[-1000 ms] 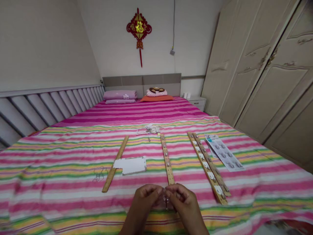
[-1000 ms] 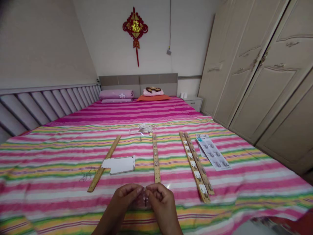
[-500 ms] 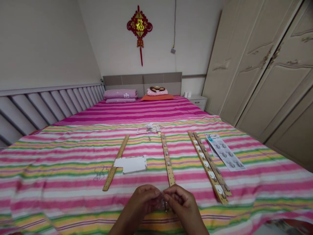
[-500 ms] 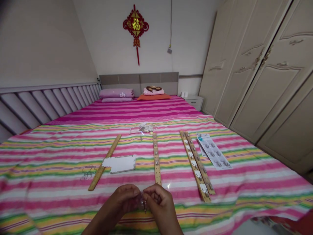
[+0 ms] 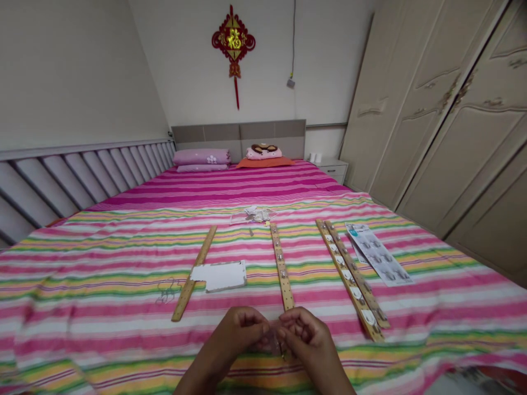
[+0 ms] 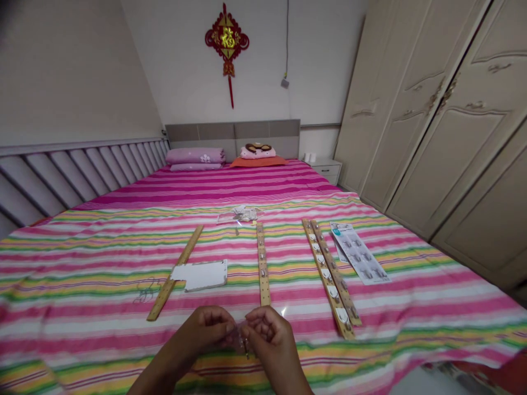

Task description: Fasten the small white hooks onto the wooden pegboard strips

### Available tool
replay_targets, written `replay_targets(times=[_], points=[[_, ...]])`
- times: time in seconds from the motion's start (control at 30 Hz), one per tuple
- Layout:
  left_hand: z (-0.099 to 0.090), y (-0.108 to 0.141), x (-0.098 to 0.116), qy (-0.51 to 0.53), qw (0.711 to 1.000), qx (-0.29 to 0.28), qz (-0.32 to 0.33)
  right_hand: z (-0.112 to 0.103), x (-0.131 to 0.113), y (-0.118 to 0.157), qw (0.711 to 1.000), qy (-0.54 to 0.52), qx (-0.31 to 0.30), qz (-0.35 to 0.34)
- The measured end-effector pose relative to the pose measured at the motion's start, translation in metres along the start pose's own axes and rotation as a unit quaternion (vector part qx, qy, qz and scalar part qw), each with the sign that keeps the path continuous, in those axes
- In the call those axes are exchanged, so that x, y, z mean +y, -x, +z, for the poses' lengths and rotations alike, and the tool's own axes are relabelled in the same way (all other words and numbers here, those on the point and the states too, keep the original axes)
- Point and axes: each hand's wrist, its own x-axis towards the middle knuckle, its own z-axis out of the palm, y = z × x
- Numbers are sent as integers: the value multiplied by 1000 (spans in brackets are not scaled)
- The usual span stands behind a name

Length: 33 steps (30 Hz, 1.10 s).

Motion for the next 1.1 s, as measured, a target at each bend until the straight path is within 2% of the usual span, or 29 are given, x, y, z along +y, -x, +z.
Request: replay_targets(times=[0.13,0.33,0.4,0.57,0.8,1.0,1.1], points=[[-1,-3,-4,11,1000,-21,1,-1,0,1,1000,3,-16,11],[13,-8,-13,163,983,-70,-49,3,-8,1,1000,5,-28,6],[17,-9,-15,189,978,-62,-58,2,-8,1,1000,2,-23,2],[14,-15,-15,155,987,-18,-42,-3,-4,-3,999,-20,-9,-23],[12,-11,-3,167,983,-71,-22,-5,-3,-4,998,1,-37,-47],[17,-9,-6,174,981,-67,-45,-8,-2,-1,991,63,-48,-108],[18,-11,-9,165,985,-37,-32,-11,-1,-2,989,83,-52,-114]])
